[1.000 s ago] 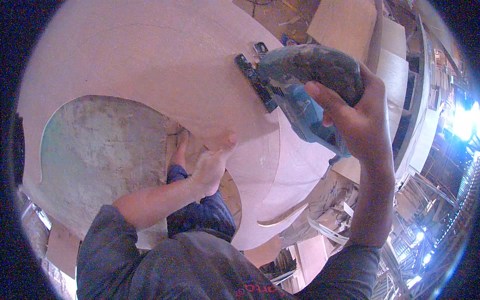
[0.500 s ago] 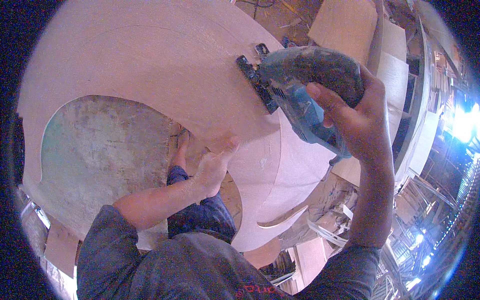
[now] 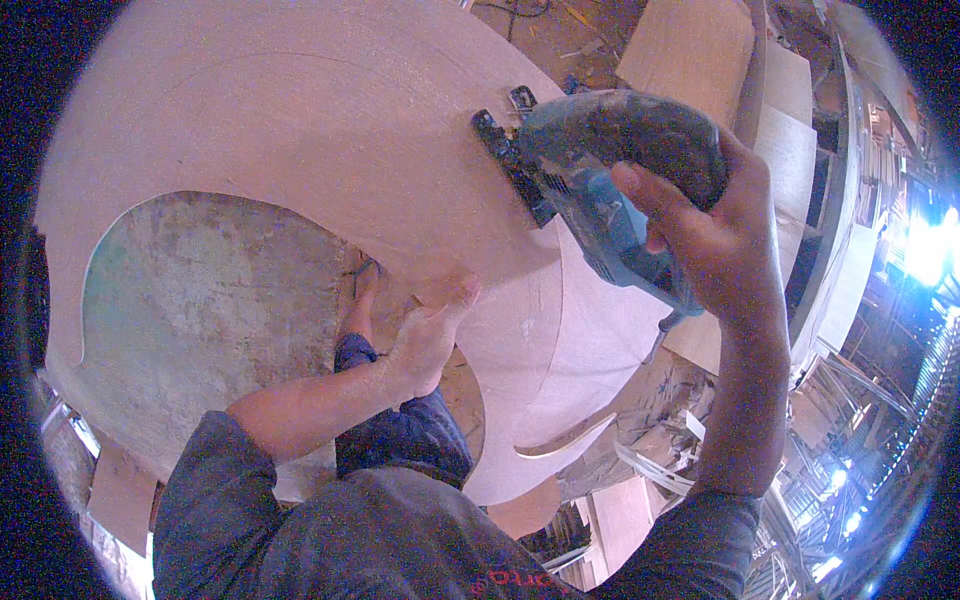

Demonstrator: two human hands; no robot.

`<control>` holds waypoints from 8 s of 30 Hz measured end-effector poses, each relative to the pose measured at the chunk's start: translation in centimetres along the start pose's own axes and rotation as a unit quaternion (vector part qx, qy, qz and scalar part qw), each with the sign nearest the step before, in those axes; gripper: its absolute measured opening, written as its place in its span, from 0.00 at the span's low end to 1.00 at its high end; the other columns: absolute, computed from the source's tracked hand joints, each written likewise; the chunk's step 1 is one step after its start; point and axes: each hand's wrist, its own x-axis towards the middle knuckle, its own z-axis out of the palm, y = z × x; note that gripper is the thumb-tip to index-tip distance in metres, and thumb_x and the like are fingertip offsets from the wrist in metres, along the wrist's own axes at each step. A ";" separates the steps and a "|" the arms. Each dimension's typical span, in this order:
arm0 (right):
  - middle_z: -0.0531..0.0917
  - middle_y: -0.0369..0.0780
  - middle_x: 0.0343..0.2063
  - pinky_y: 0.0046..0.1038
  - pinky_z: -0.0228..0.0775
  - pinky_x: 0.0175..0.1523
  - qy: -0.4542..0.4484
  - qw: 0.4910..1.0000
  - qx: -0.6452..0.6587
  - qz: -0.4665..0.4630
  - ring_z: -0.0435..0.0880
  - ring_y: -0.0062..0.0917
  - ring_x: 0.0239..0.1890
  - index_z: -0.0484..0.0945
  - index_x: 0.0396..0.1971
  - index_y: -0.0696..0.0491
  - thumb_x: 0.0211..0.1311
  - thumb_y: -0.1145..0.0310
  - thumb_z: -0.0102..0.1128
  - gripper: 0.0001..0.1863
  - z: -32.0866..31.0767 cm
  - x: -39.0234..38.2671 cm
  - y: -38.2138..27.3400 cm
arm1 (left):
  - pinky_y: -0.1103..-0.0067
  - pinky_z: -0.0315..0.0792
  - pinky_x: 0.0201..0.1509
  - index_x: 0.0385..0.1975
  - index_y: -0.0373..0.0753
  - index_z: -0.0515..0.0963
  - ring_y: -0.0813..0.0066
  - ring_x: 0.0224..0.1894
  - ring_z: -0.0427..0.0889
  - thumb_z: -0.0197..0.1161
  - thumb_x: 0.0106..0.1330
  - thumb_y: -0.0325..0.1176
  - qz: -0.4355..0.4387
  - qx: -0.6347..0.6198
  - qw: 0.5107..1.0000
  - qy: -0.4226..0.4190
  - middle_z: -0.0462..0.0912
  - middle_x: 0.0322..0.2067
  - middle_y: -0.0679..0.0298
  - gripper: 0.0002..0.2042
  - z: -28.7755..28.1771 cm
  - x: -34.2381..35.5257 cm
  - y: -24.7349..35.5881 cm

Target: The person uses a jigsaw to cut a curved shape into a large piece of wood, following a drawn line and repositioning the wood by hand as needed.

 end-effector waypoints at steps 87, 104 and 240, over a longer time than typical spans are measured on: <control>0.84 0.37 0.35 0.23 0.69 0.47 0.261 0.915 -0.136 0.275 0.78 0.19 0.38 0.82 0.42 0.58 0.63 0.49 0.64 0.24 -2.1 -23.9 46.5 | 0.67 0.77 0.49 0.53 0.43 0.73 0.65 0.47 0.81 0.55 0.72 0.48 0.013 0.004 0.999 -0.048 0.81 0.48 0.63 0.18 2.7 -1.4 4.2; 0.72 0.29 0.25 0.20 0.61 0.36 0.250 0.957 -0.018 0.145 0.68 0.16 0.30 0.74 0.30 0.54 0.65 0.65 0.61 0.09 -0.5 -27.3 48.4 | 0.65 0.73 0.59 0.54 0.39 0.73 0.65 0.53 0.78 0.61 0.69 0.42 0.038 0.005 0.999 -0.035 0.81 0.49 0.63 0.19 1.0 0.0 4.5; 0.78 0.35 0.21 0.20 0.66 0.23 -0.033 0.999 -0.024 -0.002 0.74 0.16 0.18 0.76 0.41 0.60 0.56 0.69 0.70 0.17 0.2 3.7 -4.9 | 0.77 0.53 0.72 0.63 0.27 0.65 0.70 0.67 0.64 0.51 0.75 0.47 -0.018 0.026 0.998 -0.055 0.69 0.64 0.55 0.29 0.0 -0.4 5.5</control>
